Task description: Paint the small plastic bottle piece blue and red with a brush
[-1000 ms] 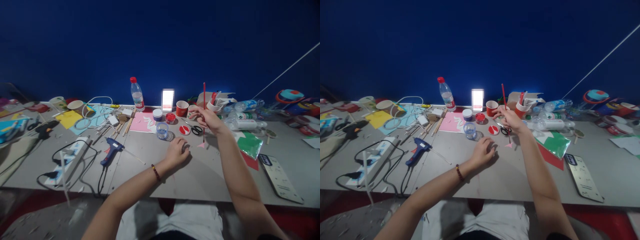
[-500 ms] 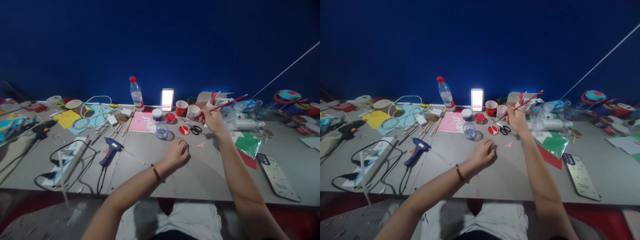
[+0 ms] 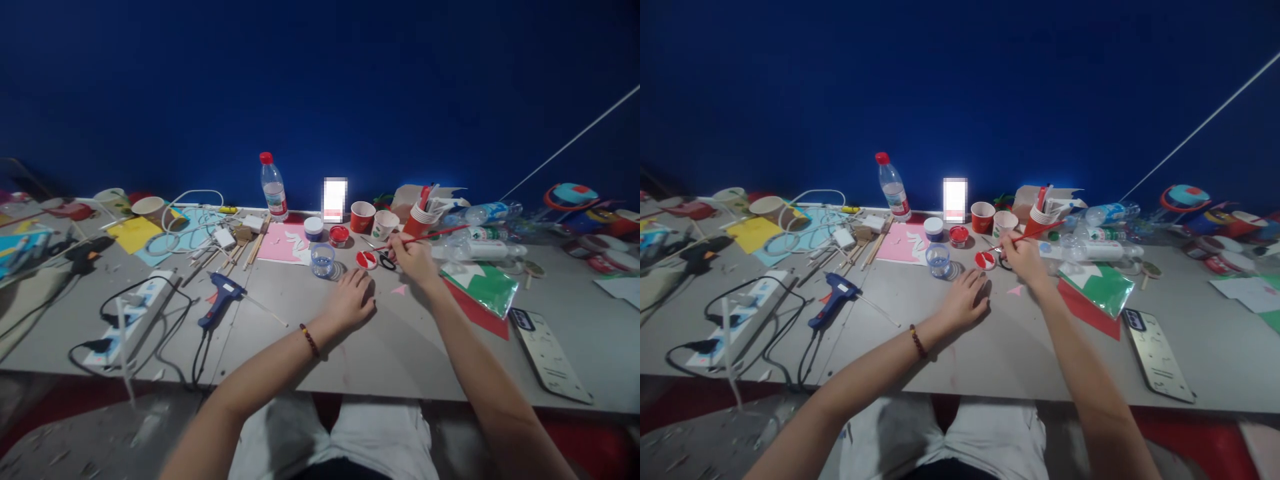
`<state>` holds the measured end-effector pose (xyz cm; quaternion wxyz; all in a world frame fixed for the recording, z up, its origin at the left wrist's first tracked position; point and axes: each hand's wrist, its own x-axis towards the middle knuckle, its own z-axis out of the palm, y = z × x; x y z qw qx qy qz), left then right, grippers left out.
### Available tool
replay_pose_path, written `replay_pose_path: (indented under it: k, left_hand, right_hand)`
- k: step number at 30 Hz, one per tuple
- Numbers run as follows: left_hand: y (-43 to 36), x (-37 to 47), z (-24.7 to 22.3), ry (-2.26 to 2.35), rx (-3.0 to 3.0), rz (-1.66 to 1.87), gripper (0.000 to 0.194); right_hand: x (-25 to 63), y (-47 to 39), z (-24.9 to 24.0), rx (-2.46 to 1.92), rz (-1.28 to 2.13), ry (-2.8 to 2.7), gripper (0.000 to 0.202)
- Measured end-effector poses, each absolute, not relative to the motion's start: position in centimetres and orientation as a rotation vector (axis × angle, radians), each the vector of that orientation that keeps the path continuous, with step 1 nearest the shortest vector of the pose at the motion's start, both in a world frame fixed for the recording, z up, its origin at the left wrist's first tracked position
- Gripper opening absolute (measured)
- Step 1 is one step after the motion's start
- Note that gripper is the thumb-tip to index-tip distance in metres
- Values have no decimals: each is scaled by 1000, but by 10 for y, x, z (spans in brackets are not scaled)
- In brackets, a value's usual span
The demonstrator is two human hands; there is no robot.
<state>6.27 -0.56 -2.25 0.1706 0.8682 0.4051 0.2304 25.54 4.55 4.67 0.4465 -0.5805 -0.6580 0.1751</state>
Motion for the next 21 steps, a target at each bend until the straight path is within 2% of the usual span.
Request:
replay_pose_path:
  k: [6,11,21]
  left_hand:
    - [-3,67,-23,1201,2459,592,52]
    - [-3,68,-25,1221,2442,591,52]
    - [-4,67,-28,1210,2434,614,51]
  right_hand:
    - [251,39,22,-1402,413,-1587,56]
    - [249,36,11,-1485,263,-1680,59]
    - [246,28,7,-1484,266,-1743,55]
